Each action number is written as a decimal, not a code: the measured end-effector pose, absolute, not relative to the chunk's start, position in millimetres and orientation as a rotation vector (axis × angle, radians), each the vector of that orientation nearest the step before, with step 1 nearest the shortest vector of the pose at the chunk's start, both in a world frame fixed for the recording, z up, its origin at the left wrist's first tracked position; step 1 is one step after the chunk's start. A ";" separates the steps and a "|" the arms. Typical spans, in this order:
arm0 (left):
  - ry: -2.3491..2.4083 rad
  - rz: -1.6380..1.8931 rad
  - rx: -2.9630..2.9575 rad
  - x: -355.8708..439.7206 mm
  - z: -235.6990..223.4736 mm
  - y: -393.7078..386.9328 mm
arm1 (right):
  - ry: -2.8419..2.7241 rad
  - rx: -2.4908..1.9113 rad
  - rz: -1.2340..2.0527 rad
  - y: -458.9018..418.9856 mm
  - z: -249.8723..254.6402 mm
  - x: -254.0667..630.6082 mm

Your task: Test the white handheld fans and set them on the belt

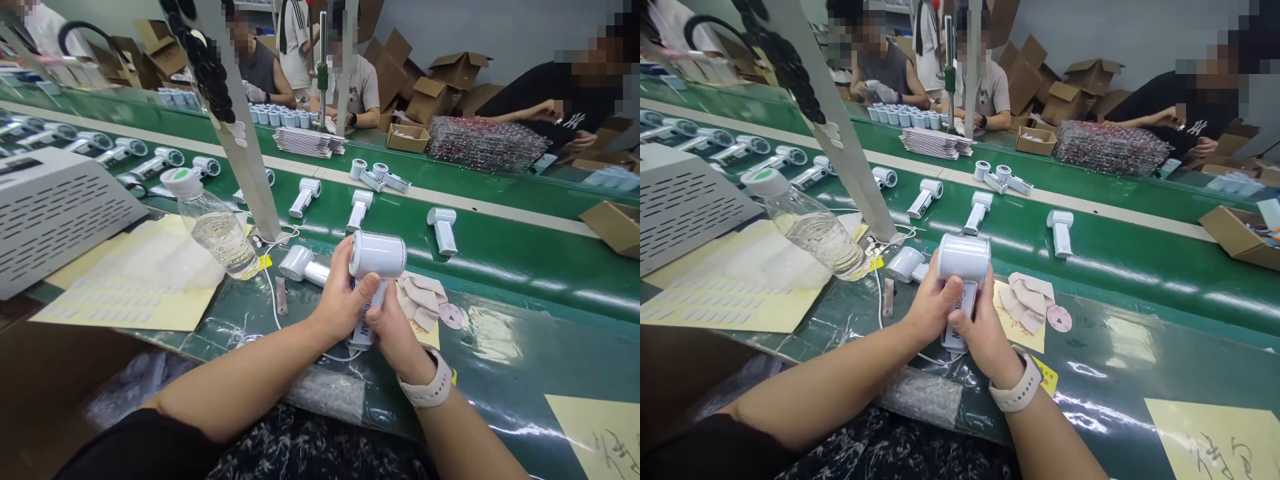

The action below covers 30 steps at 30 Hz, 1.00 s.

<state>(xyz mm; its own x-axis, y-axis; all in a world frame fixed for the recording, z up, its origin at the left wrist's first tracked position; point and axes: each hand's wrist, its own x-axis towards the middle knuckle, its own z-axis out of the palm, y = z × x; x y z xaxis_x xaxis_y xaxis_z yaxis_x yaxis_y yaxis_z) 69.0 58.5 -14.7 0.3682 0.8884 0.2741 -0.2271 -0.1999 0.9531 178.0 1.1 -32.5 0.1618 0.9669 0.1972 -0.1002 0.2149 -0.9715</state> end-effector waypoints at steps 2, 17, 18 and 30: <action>0.596 1.095 1.457 64.9 -12.7 63.2 | -1.026 -1.029 1.107 -0.6 -31.0 176.0; 0.451 0.697 1.254 59.6 -7.7 69.5 | -0.738 -0.873 1.355 -6.9 -19.2 192.7; 0.448 0.698 1.252 59.4 -7.8 70.1 | -0.745 -0.871 1.349 -7.1 -19.6 192.3; 0.425 0.652 1.225 61.0 -10.5 76.2 | -0.706 -0.888 1.317 -6.1 -22.6 186.6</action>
<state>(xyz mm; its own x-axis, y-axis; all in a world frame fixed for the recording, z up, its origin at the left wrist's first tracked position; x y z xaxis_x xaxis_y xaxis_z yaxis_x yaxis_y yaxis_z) 61.0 76.2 -10.5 0.7469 0.6635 0.0431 -0.2281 0.1949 0.9539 186.6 -6.1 -22.6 0.1377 0.9891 -0.0512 -0.5051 0.0257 -0.8627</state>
